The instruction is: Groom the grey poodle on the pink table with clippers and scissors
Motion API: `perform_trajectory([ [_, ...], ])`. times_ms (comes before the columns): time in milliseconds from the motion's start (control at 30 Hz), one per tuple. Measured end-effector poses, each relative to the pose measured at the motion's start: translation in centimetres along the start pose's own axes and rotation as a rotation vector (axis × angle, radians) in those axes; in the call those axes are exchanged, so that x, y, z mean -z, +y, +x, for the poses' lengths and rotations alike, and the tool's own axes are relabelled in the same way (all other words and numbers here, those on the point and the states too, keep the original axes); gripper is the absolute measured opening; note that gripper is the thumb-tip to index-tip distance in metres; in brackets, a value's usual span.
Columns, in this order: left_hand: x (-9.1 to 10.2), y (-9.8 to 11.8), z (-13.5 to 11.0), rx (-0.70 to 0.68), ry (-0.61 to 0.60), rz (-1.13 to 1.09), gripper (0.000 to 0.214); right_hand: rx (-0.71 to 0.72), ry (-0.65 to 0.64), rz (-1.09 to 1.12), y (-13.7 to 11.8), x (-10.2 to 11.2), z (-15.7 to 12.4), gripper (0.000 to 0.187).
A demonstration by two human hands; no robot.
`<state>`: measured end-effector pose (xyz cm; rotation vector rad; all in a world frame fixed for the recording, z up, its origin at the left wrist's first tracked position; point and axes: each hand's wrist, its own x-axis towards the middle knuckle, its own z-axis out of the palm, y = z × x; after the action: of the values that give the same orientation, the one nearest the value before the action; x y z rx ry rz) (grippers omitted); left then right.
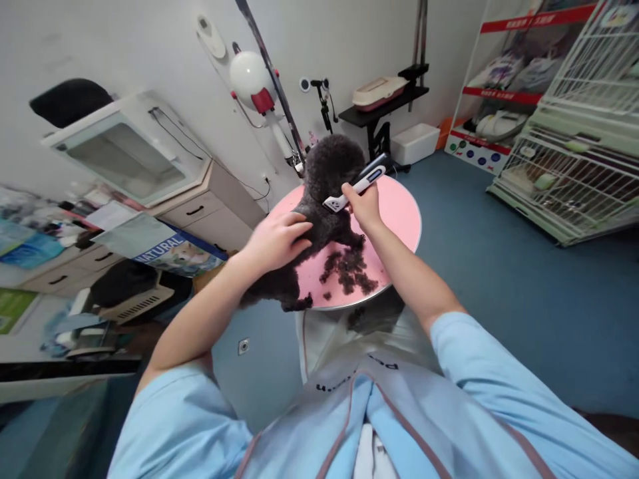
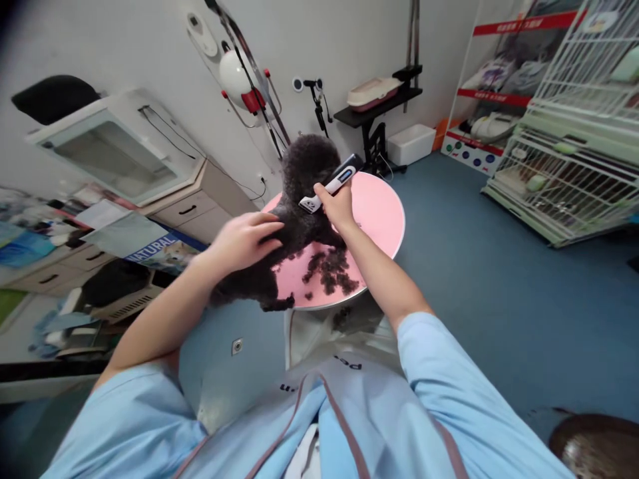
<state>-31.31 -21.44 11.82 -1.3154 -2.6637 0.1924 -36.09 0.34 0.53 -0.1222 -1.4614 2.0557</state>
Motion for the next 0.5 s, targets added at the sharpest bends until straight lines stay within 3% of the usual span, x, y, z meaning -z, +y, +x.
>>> perform_trajectory([
  [167, -3.0, 0.0, 2.3, 0.016, -0.122, 0.204, 0.025, -0.042, -0.169, -0.066, 0.0, -0.3, 0.0, 0.047],
  [333, -2.9, -0.7, 1.0, 0.011, -0.144, 0.195, 0.03, -0.026, -0.086, -0.034, -0.4, -0.8, 0.4, 0.05],
  [500, -3.0, -0.8, -0.1, 0.013, -0.094, 0.172, 0.03, -0.125, -0.246, -0.058, -0.2, -2.1, -1.1, 0.056],
])
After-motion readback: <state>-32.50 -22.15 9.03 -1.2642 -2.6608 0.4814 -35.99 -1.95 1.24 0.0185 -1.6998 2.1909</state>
